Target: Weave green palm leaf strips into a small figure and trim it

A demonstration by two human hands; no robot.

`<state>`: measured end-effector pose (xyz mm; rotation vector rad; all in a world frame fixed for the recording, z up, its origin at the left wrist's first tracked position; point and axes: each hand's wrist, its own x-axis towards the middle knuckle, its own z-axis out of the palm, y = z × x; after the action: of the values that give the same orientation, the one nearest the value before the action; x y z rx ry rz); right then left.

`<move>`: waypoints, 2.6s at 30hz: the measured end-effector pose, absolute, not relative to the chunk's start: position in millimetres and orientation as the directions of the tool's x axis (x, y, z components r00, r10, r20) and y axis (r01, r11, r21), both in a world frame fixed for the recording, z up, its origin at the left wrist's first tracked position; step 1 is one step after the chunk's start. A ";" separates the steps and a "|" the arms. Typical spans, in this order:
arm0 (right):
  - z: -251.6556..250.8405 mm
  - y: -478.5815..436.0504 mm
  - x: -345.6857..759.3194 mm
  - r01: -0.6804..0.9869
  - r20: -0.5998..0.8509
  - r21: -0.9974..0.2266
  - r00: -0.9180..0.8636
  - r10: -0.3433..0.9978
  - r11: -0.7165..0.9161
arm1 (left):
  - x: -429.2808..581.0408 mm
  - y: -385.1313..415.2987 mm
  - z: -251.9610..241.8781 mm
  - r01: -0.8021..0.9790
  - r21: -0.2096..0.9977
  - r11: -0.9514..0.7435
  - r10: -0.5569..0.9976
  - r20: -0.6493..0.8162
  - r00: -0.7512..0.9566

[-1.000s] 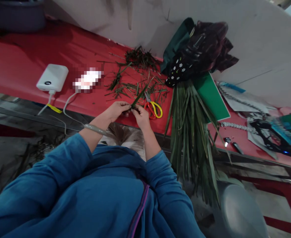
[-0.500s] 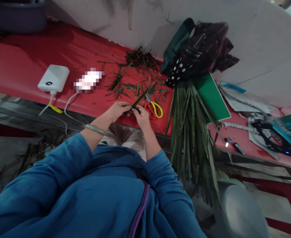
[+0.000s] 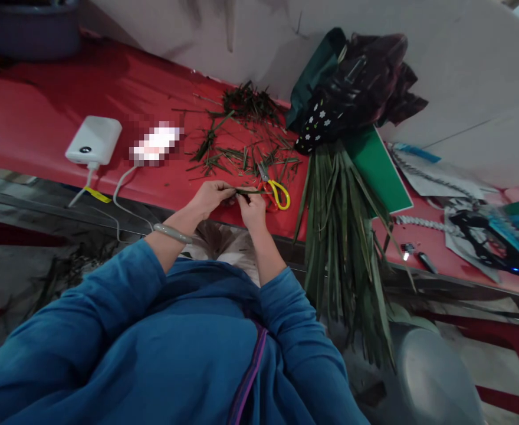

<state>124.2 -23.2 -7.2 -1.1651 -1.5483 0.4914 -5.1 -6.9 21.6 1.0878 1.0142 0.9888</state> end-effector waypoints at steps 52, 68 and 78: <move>-3.7 -27.9 119.4 0.570 0.606 -0.687 0.108 0.788 0.451 | -2.0 -7.1 15.3 -0.065 0.994 0.088 0.972 -0.072 0.226; -11.5 -31.9 117.4 0.674 0.622 -0.600 0.055 0.781 0.430 | -5.0 -6.0 8.3 0.113 0.984 -0.138 0.980 0.119 0.161; -5.3 -27.2 118.9 0.509 0.645 -0.692 0.118 0.755 0.512 | -8.0 -10.0 26.5 -0.137 0.975 0.173 0.938 -0.120 0.326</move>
<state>118.9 -27.2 -5.3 -1.1313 -1.5371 0.2523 -8.0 -10.0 26.5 1.1182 0.9247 0.9413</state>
